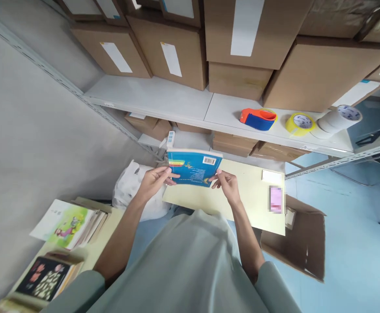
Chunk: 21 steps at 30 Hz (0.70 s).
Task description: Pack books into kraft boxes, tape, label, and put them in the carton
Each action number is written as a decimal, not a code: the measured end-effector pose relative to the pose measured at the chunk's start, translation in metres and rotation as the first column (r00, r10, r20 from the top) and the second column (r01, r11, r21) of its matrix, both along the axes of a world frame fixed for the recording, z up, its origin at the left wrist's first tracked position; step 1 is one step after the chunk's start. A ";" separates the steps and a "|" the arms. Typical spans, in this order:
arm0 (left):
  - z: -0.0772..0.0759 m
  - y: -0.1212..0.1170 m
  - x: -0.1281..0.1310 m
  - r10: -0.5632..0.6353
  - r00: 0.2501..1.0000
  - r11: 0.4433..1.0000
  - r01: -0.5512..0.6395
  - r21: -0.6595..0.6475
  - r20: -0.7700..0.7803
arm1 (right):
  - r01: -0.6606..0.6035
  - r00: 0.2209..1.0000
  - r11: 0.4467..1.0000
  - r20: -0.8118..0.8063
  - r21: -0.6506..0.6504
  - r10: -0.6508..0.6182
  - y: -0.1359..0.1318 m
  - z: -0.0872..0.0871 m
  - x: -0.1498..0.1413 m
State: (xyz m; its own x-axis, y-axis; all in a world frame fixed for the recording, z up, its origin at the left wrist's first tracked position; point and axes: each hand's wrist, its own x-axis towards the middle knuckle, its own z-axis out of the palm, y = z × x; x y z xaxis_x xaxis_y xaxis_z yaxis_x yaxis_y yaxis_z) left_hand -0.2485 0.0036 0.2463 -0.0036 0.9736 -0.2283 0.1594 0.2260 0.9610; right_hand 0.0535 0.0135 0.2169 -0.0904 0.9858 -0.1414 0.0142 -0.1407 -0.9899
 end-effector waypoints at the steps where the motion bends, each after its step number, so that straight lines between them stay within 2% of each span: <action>1: -0.006 -0.004 -0.004 -0.011 0.999 1.000 0.011 -0.022 0.036 | -0.009 1.000 1.000 -0.004 -0.023 0.009 -0.002 -0.007 0.002; 4: -0.035 -0.017 -0.012 -0.020 0.995 0.996 0.028 -0.080 0.094 | -0.062 0.997 0.993 0.035 -0.096 0.066 -0.009 -0.039 0.006; 9: -0.108 -0.034 -0.013 0.026 0.998 0.993 -0.019 -0.114 0.059 | -0.210 0.973 0.952 0.051 -0.222 0.227 -0.020 -0.111 -0.004; 13: -0.162 -0.030 -0.021 0.051 0.998 0.991 -0.048 -0.125 0.023 | -0.169 0.974 0.937 0.092 -0.305 0.205 -0.021 -0.156 -0.027; 15: -0.181 -0.020 -0.030 0.040 0.999 0.990 -0.040 -0.138 -0.004 | -0.141 0.972 0.937 0.133 -0.321 0.192 -0.014 -0.168 -0.039; 17: -0.194 -0.006 -0.039 0.027 0.999 0.987 -0.032 -0.159 -0.038 | -0.115 0.969 0.937 0.169 -0.328 0.178 -0.004 -0.174 -0.050; 21: -0.202 0.026 -0.053 0.003 0.998 0.995 -0.009 -0.100 -0.059 | -0.048 0.968 0.953 0.222 -0.298 0.118 0.022 -0.172 -0.066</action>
